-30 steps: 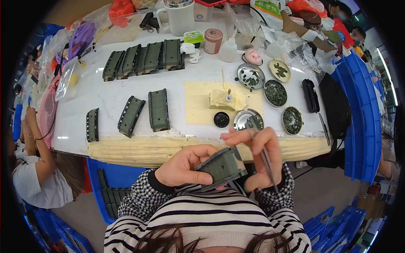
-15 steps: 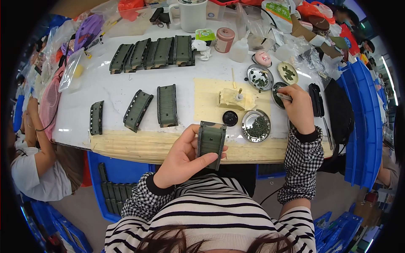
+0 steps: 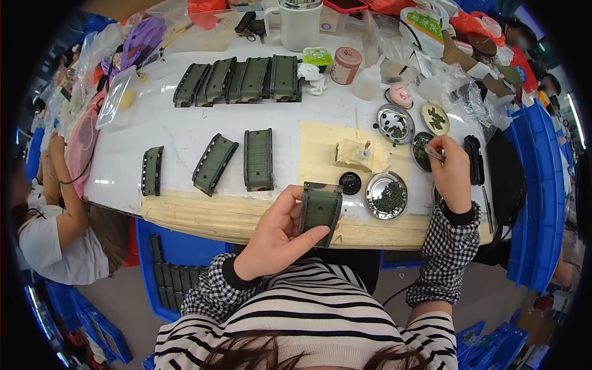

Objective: Manually assembling and applying details to plastic toy tank models at a factory workbench.

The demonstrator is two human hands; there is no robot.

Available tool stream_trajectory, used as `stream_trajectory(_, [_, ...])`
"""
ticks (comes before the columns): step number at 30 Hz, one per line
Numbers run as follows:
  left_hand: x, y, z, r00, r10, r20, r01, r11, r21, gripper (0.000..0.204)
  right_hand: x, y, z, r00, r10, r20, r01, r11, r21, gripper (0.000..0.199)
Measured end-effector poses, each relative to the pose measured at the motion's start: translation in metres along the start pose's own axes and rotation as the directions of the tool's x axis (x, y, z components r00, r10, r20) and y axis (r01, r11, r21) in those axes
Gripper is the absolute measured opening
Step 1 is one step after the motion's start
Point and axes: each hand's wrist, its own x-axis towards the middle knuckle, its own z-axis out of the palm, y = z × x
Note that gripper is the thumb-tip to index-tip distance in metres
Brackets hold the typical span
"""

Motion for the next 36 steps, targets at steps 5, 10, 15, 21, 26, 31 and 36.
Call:
stream_trajectory(5, [0.003,-0.002,0.002,1.000,0.024,0.011,-0.024,1.000,-0.009,0.048,-0.009,-0.035,-0.027,0.990,0.046,-0.137,-0.042,0.999,0.028,0.014])
stream_trajectory(10, [0.003,-0.004,0.002,1.000,-0.004,0.025,0.005,1.000,-0.022,0.045,-0.036,-0.095,-0.032,0.997,0.020,-0.073,-0.001,0.970,0.244,0.017])
stream_trajectory(15, [0.002,-0.005,0.004,0.999,0.003,0.040,-0.005,0.998,0.055,0.042,-0.053,-0.125,-0.015,0.997,0.021,0.072,-0.057,0.831,0.554,0.017])
stream_trajectory(21, [-0.002,-0.004,0.003,0.998,0.055,0.039,-0.059,0.989,0.136,0.041,-0.048,-0.137,0.004,0.995,-0.066,0.081,0.005,0.809,0.588,0.020])
stream_trajectory(26, [-0.004,-0.008,0.001,0.993,0.115,0.022,-0.117,0.964,0.239,0.040,-0.049,-0.136,0.006,0.993,-0.064,0.100,-0.002,0.830,0.557,0.020])
stream_trajectory(31, [-0.003,-0.007,0.007,0.989,0.143,-0.044,-0.127,0.958,0.257,0.040,-0.048,-0.137,0.008,0.995,-0.075,0.068,0.022,0.814,0.580,0.020])
stream_trajectory(36, [-0.005,-0.011,0.006,0.988,0.142,-0.060,-0.119,0.950,0.288,0.041,-0.049,-0.136,0.022,0.982,-0.174,-0.078,0.188,0.813,0.551,0.020])
